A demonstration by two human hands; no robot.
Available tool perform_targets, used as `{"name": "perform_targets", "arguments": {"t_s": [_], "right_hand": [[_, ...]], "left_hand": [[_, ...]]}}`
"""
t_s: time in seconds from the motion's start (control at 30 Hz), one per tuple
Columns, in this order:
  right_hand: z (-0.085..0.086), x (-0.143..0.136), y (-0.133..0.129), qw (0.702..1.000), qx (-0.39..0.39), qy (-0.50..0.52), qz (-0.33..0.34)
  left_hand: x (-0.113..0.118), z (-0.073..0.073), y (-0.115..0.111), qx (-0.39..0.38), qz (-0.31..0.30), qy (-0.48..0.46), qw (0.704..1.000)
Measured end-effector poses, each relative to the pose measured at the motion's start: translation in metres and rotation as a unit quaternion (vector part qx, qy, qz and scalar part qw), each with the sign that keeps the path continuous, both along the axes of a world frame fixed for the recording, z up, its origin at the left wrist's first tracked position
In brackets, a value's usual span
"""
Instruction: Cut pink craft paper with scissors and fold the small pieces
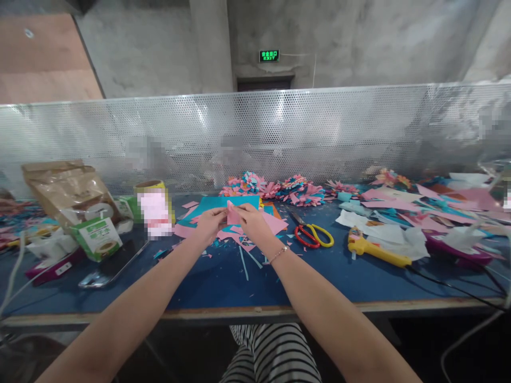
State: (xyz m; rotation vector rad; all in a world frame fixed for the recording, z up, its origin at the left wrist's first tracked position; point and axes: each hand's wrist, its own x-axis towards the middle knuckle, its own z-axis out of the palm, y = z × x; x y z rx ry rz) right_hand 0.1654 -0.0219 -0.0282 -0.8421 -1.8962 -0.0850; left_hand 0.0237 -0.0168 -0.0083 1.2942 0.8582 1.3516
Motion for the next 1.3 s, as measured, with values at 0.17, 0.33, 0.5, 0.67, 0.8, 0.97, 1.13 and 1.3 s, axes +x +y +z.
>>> {"name": "perform_targets", "arguments": {"t_s": [0.17,0.33,0.5,0.67,0.8,0.97,1.13,1.3], "right_hand": [[-0.003,-0.004,0.001,0.999,0.031,-0.02,-0.003],[0.0,-0.003,0.0,1.0,-0.013,0.02,0.018],[0.003,0.0,0.002,0.986,-0.093,0.13,0.036],[0.005,0.005,0.007,0.974,-0.145,0.173,0.025],[0.007,0.006,0.009,0.95,-0.21,0.222,0.062],[0.009,0.007,0.006,0.921,-0.256,0.275,0.1],[0.01,0.006,0.004,0.904,-0.268,0.31,0.122],[0.011,0.006,0.004,0.886,-0.291,0.339,0.126]], "left_hand": [[0.001,0.001,-0.002,0.04,0.029,0.021,0.999],[-0.002,0.0,0.0,0.107,0.056,0.097,0.988],[-0.004,-0.001,0.005,0.116,0.085,0.126,0.981],[-0.002,0.001,0.002,0.144,0.045,0.183,0.971],[-0.001,0.003,0.001,0.167,0.041,0.196,0.965],[0.0,0.005,-0.002,0.176,0.049,0.215,0.959],[0.001,0.008,-0.007,0.184,0.036,0.218,0.958],[0.002,0.01,-0.009,0.192,0.05,0.221,0.955]]}}
